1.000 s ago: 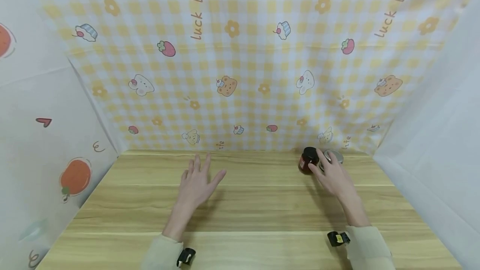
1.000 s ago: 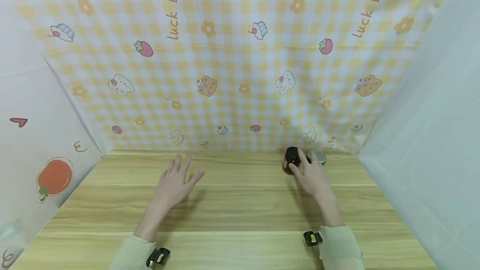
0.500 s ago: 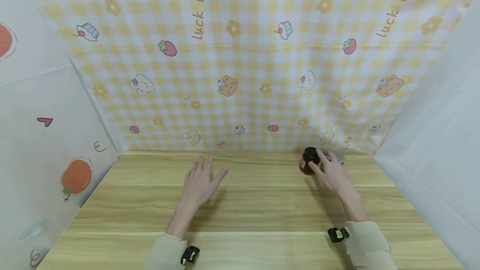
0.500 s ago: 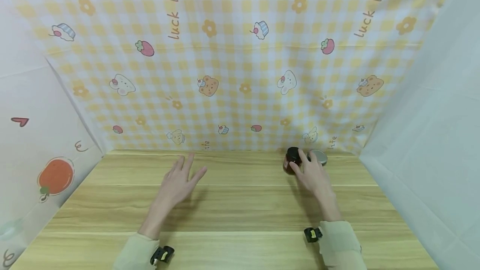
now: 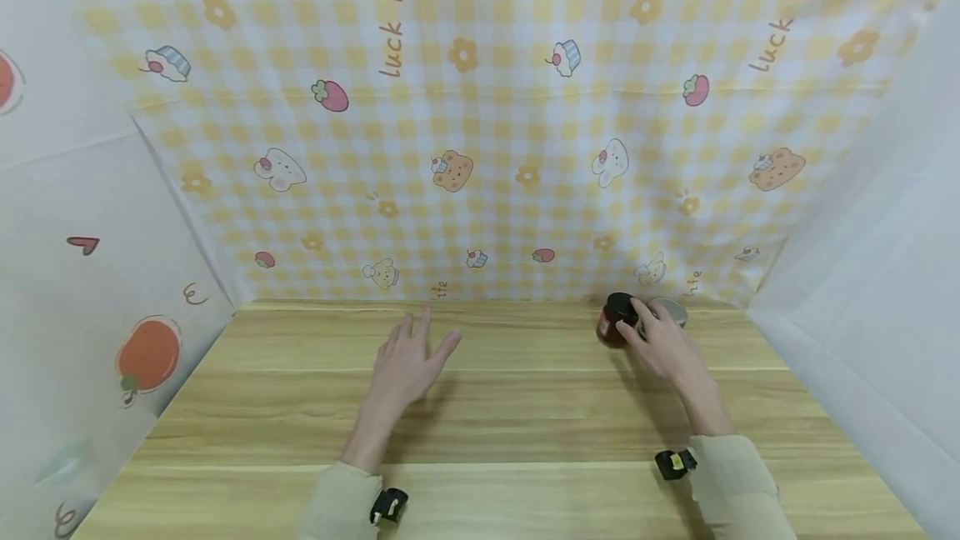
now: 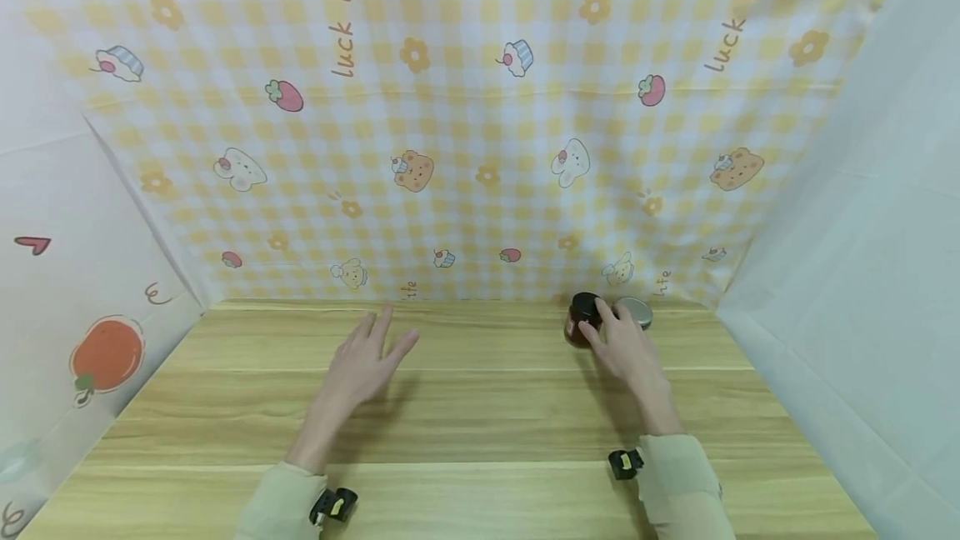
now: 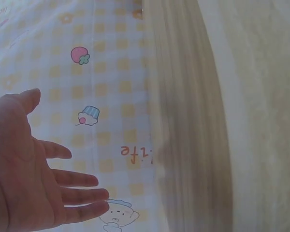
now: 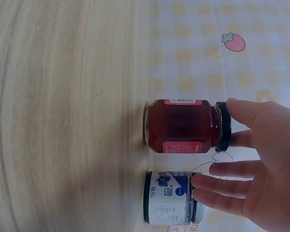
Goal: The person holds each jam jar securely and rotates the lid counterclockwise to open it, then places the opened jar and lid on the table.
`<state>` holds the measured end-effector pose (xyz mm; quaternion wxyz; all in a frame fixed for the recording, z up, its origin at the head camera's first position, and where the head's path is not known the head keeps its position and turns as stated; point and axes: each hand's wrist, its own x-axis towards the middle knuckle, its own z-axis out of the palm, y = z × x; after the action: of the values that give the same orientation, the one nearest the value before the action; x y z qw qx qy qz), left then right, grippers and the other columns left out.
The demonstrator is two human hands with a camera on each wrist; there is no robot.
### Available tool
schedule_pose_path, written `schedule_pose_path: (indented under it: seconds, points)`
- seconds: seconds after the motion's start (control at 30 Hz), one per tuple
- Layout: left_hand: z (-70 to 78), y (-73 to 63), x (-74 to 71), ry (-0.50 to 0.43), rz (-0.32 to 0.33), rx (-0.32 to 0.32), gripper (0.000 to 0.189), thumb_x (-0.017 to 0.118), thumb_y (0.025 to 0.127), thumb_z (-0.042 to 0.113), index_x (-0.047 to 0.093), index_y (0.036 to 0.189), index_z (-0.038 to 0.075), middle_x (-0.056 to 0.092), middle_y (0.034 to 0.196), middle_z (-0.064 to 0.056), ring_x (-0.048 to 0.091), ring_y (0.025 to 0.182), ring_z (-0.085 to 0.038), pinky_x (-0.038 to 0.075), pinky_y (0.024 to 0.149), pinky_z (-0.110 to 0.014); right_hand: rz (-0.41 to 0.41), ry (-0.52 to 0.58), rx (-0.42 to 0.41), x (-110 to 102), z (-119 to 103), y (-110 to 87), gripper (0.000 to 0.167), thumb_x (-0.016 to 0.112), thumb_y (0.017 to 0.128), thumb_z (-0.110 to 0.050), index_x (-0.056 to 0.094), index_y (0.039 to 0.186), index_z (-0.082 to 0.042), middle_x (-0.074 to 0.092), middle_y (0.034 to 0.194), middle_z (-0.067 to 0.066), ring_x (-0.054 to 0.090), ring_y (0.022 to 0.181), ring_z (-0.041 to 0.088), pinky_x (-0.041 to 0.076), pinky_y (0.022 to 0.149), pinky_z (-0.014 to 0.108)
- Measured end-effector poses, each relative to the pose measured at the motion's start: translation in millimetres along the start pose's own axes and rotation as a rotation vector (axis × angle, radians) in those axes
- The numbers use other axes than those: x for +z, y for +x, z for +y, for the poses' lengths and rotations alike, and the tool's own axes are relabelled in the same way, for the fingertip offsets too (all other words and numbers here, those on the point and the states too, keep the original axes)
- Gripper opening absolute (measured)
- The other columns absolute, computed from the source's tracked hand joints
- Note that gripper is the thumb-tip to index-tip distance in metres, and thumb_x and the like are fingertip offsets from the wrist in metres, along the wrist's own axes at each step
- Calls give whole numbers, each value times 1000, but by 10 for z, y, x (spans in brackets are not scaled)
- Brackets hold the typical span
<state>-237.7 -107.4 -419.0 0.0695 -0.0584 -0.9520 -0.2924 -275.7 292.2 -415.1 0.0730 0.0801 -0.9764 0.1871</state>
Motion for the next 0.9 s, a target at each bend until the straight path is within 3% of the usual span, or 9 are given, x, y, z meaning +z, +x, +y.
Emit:
schedule_pose_path:
  seconds: [0.27,0.6,0.9]
  points:
    - [39,39,79,-40,1,11,87,37,100,68,22,160,6,26,156,-35,31,140,-55,26,111,-68,-32,-11,2,8,25,60,69,45,107,-43,29,156,3,30,150,38,37,132,58,36,100,70]
    - [37,91,237,-84,-2,5,87,39,100,67,26,159,3,32,154,-34,35,137,-55,29,109,-68,-1,-12,-19,11,19,158,68,48,107,-39,28,156,5,34,148,39,38,131,58,34,103,71]
    - [116,121,329,-105,-11,30,86,40,101,66,32,156,0,38,152,-32,38,137,-51,32,109,-66,3,-44,3,14,36,230,72,46,106,-46,29,155,5,34,148,40,38,130,59,35,101,70]
